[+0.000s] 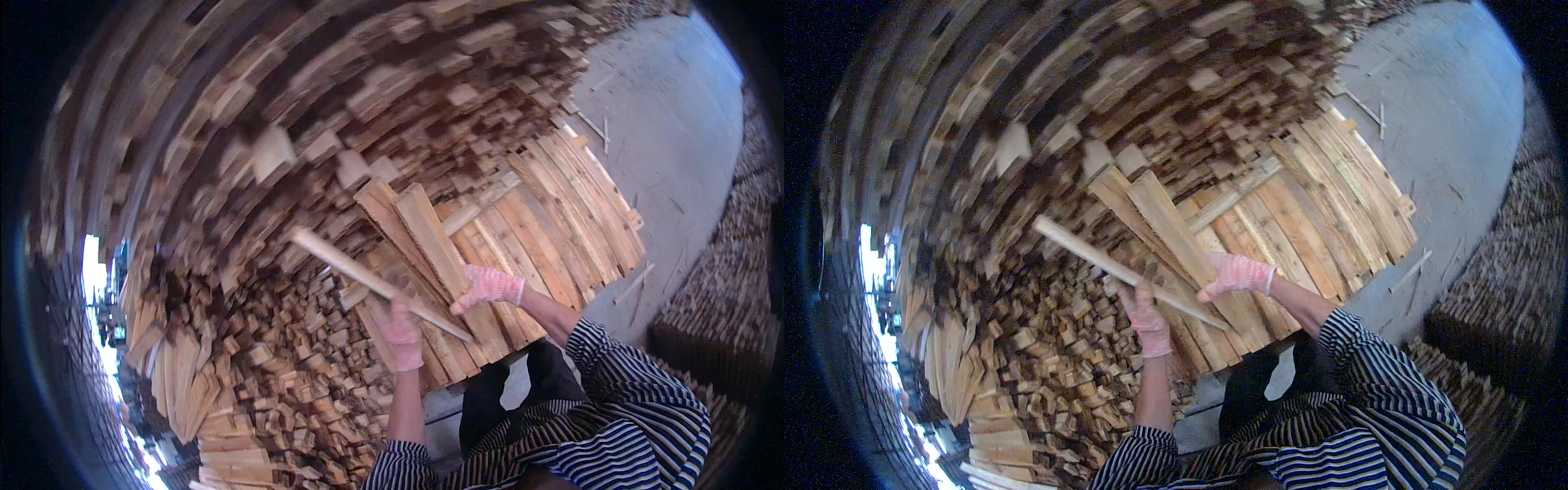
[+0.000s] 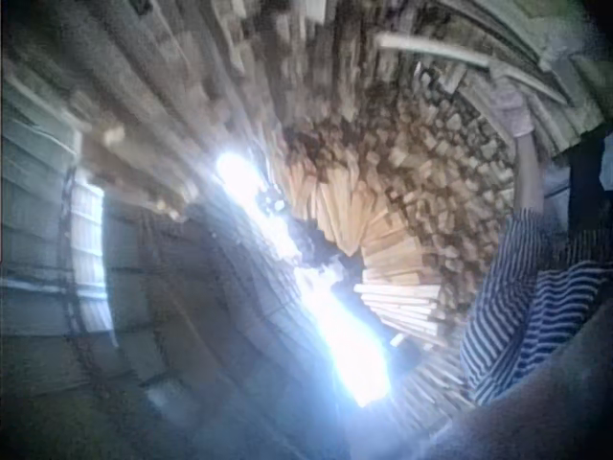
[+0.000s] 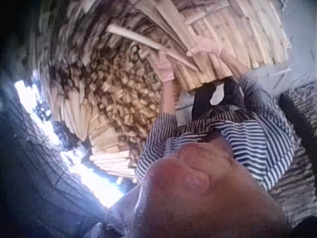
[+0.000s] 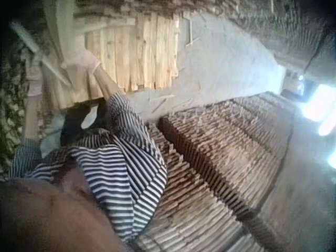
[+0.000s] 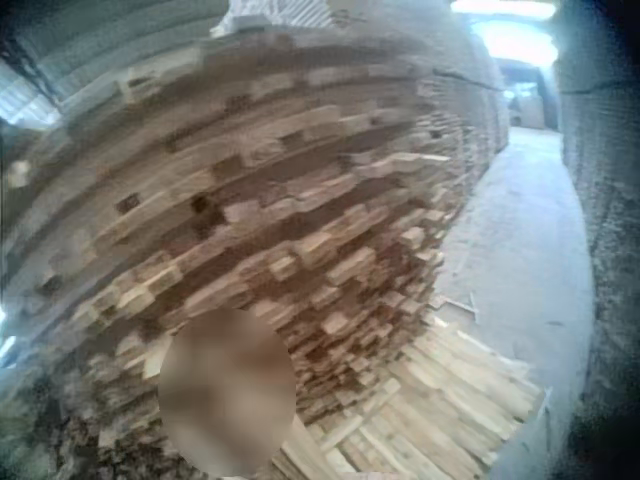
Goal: The person repeatedly picks up bundles of wooden planks from a large pile and stacks them onto a growing, organized stack. The person wears pink gloves and handles the wood by hand, aligning the planks as they are placed.
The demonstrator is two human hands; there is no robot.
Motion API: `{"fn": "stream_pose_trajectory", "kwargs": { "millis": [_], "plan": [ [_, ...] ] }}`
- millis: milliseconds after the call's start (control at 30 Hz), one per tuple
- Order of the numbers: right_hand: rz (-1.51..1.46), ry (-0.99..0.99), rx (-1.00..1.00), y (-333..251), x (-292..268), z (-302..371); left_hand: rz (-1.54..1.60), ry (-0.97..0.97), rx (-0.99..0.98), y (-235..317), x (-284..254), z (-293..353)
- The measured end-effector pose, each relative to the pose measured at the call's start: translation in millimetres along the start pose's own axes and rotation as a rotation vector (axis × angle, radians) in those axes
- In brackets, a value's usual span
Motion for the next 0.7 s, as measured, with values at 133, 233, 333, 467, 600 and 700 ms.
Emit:
{"fn": "stream_pose_trajectory", "kwargs": {
  "millis": [133,233,333,467,600,700],
  "plan": [
    [-0.075,-0.276,0.095,11.8,-32.6,29.0,0.323,-0.176,-0.319,-113.9,30.5,-9.5],
    [-0.338,0.228,0.144,51.4,-58.1,61.7,0.550,-0.339,-0.607,-136.0,123.9,2.8],
    [0.137,0.642,0.050,80.3,-85.1,86.8,0.628,-0.434,-0.774,-106.0,202.4,18.1],
    [0.220,0.614,0.163,100.0,-117.0,109.0,0.531,-0.449,-0.873,-84.6,261.6,31.5],
    [0.252,0.587,0.128,111.7,-166.1,103.5,0.652,-0.546,-0.893,-116.4,296.8,21.4],
    [0.217,0.569,0.172,127.2,-189.1,109.3,0.532,-0.564,-0.928,-113.5,335.7,27.3]
  ]
}}
Point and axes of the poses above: each hand's wrist, its own z-axis away from the middle knuckle, its own x-axis out of the palm, y = z × x, the point moved 2 cm from there along -z, towards the middle knuckle, and after that the axes turned 5 degrees about -z, right-handed, at the moved point
